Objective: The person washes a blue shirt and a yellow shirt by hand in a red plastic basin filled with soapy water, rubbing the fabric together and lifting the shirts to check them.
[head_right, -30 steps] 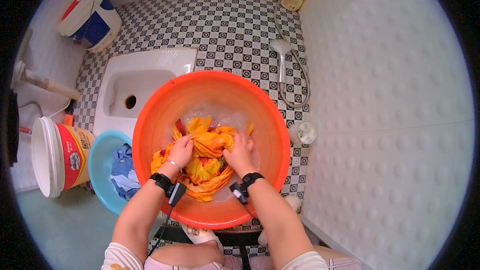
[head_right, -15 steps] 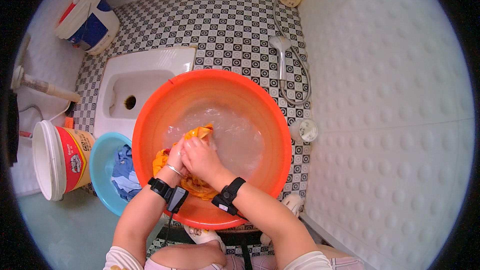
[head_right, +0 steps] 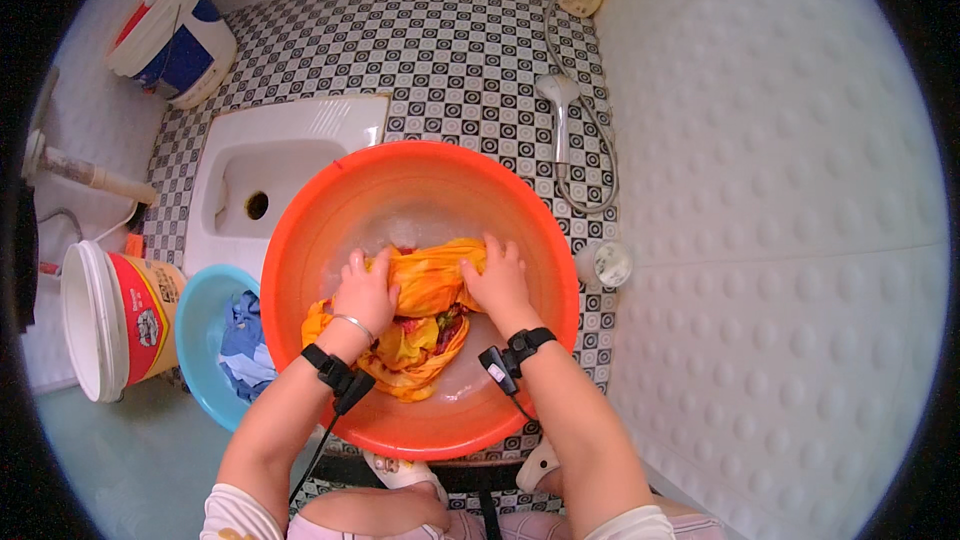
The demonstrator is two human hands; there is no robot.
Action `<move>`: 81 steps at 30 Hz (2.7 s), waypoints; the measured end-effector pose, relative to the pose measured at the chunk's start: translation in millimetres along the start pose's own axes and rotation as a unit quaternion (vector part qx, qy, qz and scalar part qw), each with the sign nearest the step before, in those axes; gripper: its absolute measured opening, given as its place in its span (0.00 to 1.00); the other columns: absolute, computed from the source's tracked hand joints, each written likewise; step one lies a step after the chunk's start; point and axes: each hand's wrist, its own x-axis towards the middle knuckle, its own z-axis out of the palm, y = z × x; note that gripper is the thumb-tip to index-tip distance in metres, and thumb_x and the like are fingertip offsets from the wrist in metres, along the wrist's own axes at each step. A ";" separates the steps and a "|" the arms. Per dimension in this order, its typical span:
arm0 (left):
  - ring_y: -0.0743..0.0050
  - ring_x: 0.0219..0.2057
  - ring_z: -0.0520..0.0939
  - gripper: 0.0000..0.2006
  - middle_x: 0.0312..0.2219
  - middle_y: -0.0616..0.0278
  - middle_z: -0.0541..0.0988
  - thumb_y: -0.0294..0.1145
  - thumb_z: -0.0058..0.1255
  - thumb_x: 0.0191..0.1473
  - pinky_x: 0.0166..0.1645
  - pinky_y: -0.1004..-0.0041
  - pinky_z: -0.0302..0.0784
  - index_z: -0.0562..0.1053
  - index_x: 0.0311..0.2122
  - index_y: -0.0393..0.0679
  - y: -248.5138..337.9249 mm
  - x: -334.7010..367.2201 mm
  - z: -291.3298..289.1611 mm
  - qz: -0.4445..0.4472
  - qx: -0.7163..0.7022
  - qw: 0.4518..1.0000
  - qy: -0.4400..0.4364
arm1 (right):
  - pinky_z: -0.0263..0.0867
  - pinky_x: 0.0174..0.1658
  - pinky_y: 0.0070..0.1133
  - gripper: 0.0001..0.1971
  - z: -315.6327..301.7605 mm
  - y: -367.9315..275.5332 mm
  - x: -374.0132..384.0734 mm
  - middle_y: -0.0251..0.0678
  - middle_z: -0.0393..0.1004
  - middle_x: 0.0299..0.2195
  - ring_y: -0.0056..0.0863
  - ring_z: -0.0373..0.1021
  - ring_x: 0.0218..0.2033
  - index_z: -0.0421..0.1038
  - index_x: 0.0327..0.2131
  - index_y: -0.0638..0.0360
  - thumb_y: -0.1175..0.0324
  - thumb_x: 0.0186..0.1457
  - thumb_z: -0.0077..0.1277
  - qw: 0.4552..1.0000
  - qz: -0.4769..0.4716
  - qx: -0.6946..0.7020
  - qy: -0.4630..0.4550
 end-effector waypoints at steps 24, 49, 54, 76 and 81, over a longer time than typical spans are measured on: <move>0.61 0.57 0.66 0.25 0.55 0.51 0.66 0.47 0.26 0.65 0.60 0.67 0.60 0.56 0.61 0.46 -65.6 0.0 66.4 -0.150 -0.599 0.784 -0.066 | 0.62 0.49 0.32 0.15 70.1 -81.4 -54.1 0.53 0.65 0.41 0.50 0.64 0.45 0.63 0.44 0.65 0.77 0.51 0.48 0.938 -0.198 0.286 -0.001; 0.43 0.61 0.57 0.33 0.63 0.52 0.53 0.57 0.45 0.52 0.59 0.45 0.53 0.60 0.61 0.57 -16.1 -7.6 10.9 0.018 0.167 0.964 -0.205 | 0.52 0.60 0.38 0.34 51.5 -1.3 -44.3 0.56 0.48 0.61 0.55 0.50 0.60 0.52 0.62 0.52 0.73 0.49 0.48 0.961 -0.189 -0.021 -0.200; 0.47 0.54 0.67 0.36 0.56 0.46 0.60 0.60 0.51 0.46 0.55 0.48 0.58 0.61 0.60 0.57 -35.1 -6.6 4.8 -0.135 0.069 0.967 -0.206 | 0.54 0.59 0.35 0.38 39.1 10.4 -31.5 0.54 0.53 0.59 0.52 0.54 0.59 0.53 0.61 0.50 0.82 0.44 0.48 0.997 -0.016 0.025 -0.076; 0.61 0.43 0.77 0.19 0.44 0.54 0.74 0.45 0.37 0.61 0.49 0.64 0.71 0.68 0.48 0.40 -16.4 -2.9 25.5 -0.232 -0.636 0.726 -0.125 | 0.65 0.43 0.39 0.15 41.9 -64.9 -47.6 0.59 0.69 0.40 0.51 0.68 0.42 0.62 0.44 0.62 0.73 0.51 0.45 0.972 -0.149 0.128 -0.126; 0.45 0.46 0.72 0.22 0.49 0.42 0.69 0.45 0.49 0.54 0.48 0.64 0.70 0.67 0.52 0.48 8.7 -13.8 -22.5 -0.050 -0.061 0.981 -0.180 | 0.64 0.46 0.41 0.16 17.6 19.2 -30.5 0.53 0.65 0.48 0.55 0.66 0.45 0.65 0.45 0.58 0.72 0.51 0.43 0.997 -0.062 0.009 -0.047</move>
